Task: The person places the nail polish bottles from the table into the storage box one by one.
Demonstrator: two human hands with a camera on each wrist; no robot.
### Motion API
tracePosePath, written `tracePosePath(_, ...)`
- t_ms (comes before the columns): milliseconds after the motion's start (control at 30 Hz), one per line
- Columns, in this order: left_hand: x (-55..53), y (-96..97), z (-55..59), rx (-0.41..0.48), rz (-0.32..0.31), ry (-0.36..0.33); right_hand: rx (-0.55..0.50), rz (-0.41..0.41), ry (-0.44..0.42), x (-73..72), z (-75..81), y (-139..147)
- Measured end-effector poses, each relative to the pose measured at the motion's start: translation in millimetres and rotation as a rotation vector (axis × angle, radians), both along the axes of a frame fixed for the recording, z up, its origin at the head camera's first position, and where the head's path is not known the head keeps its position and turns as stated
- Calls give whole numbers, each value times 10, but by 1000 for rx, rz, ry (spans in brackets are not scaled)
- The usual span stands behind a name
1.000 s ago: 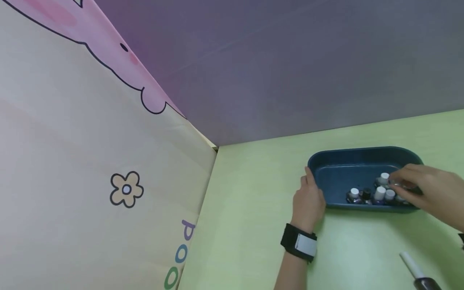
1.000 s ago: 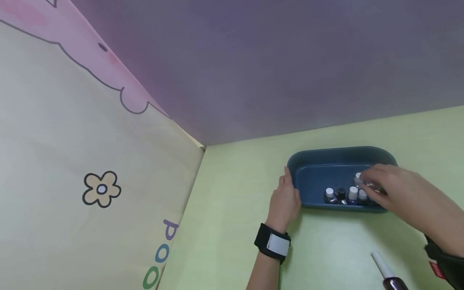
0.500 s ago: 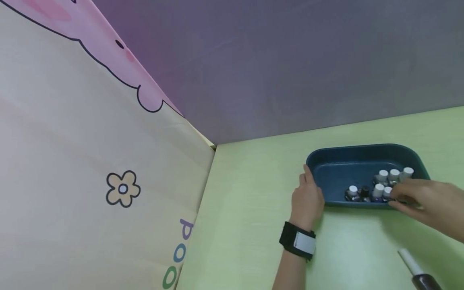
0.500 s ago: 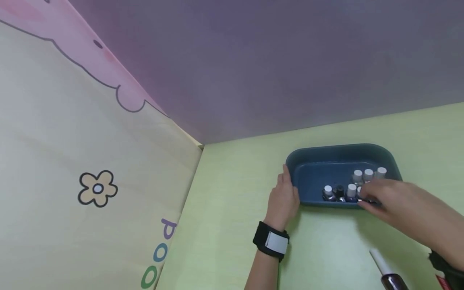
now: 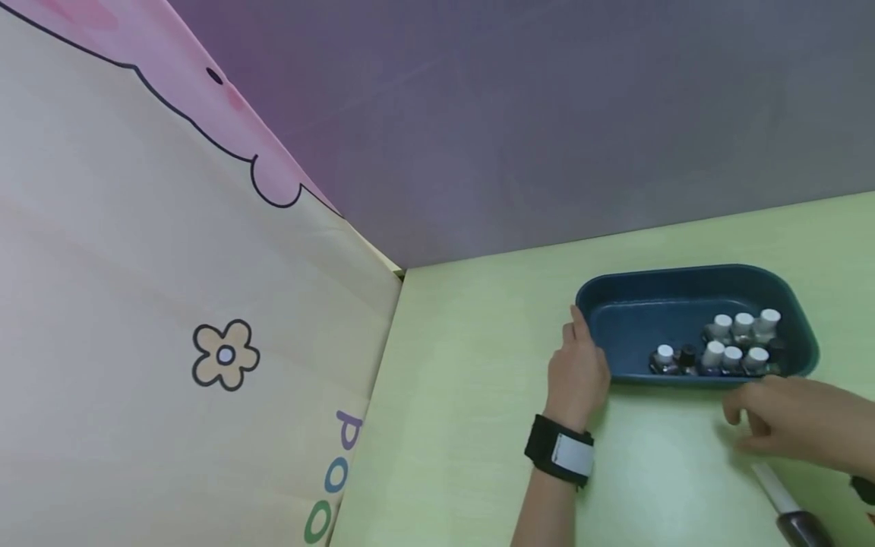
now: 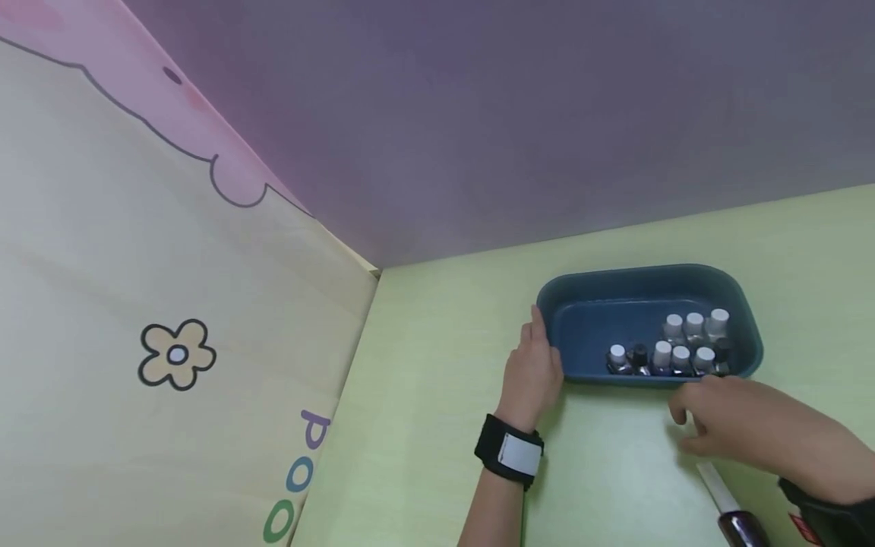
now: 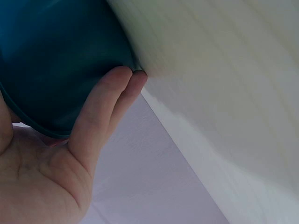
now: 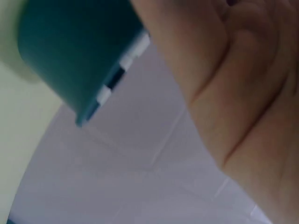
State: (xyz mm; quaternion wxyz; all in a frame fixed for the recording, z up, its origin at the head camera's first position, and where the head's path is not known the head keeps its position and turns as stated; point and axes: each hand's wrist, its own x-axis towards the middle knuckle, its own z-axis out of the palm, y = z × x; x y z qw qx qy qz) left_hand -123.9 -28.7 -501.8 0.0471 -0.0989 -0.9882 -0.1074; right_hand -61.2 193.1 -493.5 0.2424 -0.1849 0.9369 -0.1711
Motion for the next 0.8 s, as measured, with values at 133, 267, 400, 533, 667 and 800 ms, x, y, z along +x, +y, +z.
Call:
tracePosePath(133,1,14,-2,2,-6,5,-47,-15,-37,6,-111,-32)
tracePosePath(267,19,7,-3,18,-5,3,-90,-3,29,34,-203,-32)
tracePosePath(400,20,-3,2,32,-7,2,-100,3,28,24,-242,-48)
tracePosePath(533,12,-4,18,37,-8,3,-91,-11,-48,1,-215,-68)
tracePosePath(667,3,-10,27,38,-3,-1,-92,-7,-62,-25,-182,-80)
tracePosePath(800,4,-8,32,35,-2,-2,-92,2,-96,-41,-162,-87)
